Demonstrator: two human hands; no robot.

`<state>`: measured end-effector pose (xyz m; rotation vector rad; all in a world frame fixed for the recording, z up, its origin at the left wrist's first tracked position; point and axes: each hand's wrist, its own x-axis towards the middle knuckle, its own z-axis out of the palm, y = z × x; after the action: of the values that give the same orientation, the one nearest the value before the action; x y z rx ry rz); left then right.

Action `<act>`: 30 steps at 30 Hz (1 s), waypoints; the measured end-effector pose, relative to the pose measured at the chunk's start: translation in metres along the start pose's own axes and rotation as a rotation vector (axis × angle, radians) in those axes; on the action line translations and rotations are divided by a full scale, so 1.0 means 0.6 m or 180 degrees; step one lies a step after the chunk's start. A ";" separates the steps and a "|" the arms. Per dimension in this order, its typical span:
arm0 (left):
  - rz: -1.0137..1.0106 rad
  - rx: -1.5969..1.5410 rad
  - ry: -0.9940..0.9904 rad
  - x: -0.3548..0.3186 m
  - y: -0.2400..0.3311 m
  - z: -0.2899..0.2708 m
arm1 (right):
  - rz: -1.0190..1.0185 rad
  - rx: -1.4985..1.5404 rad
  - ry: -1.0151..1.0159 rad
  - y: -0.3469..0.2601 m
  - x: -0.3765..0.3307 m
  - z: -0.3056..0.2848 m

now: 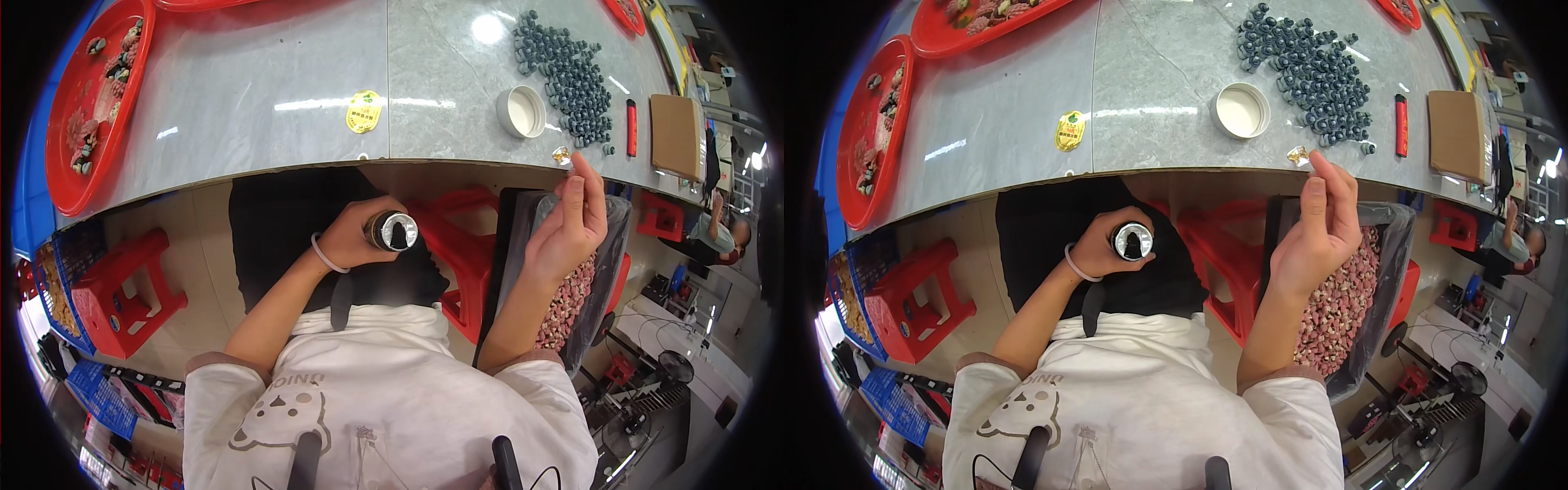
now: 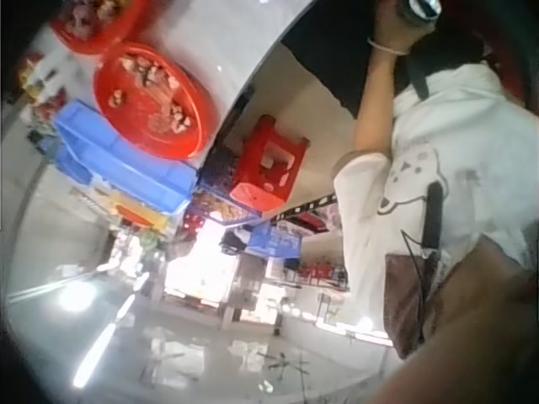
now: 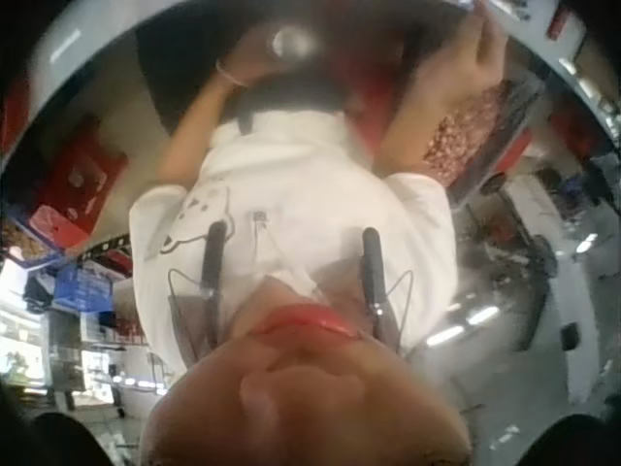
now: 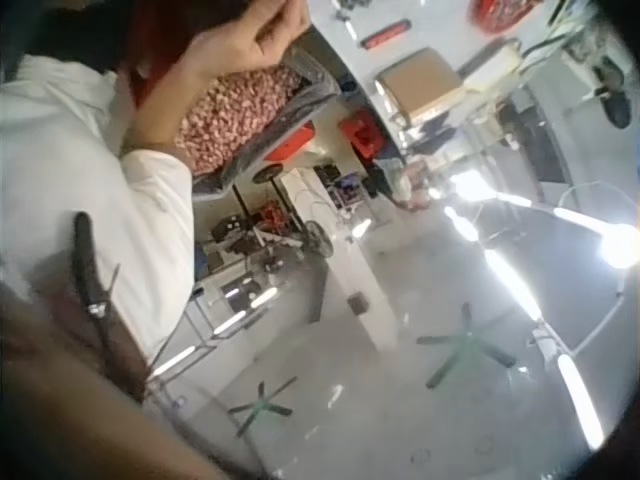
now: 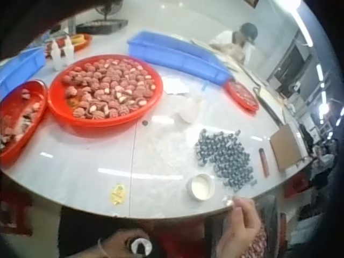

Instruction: Picking and assembling small metal components into a plastic container at a factory workstation.

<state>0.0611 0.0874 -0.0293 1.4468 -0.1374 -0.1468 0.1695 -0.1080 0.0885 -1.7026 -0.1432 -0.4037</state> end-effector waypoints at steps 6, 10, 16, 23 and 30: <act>-0.0023 -0.0024 -0.0030 0.000 0.003 0.000 | 0.0526 0.0509 0.0125 -0.012 0.001 -0.005; -0.0051 -0.0008 -0.0007 -0.004 0.003 0.001 | 0.0589 0.0719 0.0099 -0.015 -0.002 -0.010; 0.0061 0.0067 0.0060 -0.004 0.004 -0.001 | 0.0826 0.1871 -0.0585 -0.032 -0.011 -0.020; -0.0021 -0.0062 0.0196 0.001 0.006 -0.001 | 0.1035 0.0485 -0.1893 -0.039 -0.105 0.039; -0.0075 -0.0017 0.0224 -0.004 0.001 -0.003 | 0.0689 -0.0616 -0.2221 -0.035 -0.126 0.055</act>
<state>0.0591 0.0895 -0.0288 1.4467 -0.0625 -0.1153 0.0988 -0.0622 0.0780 -1.9671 -0.4322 0.3626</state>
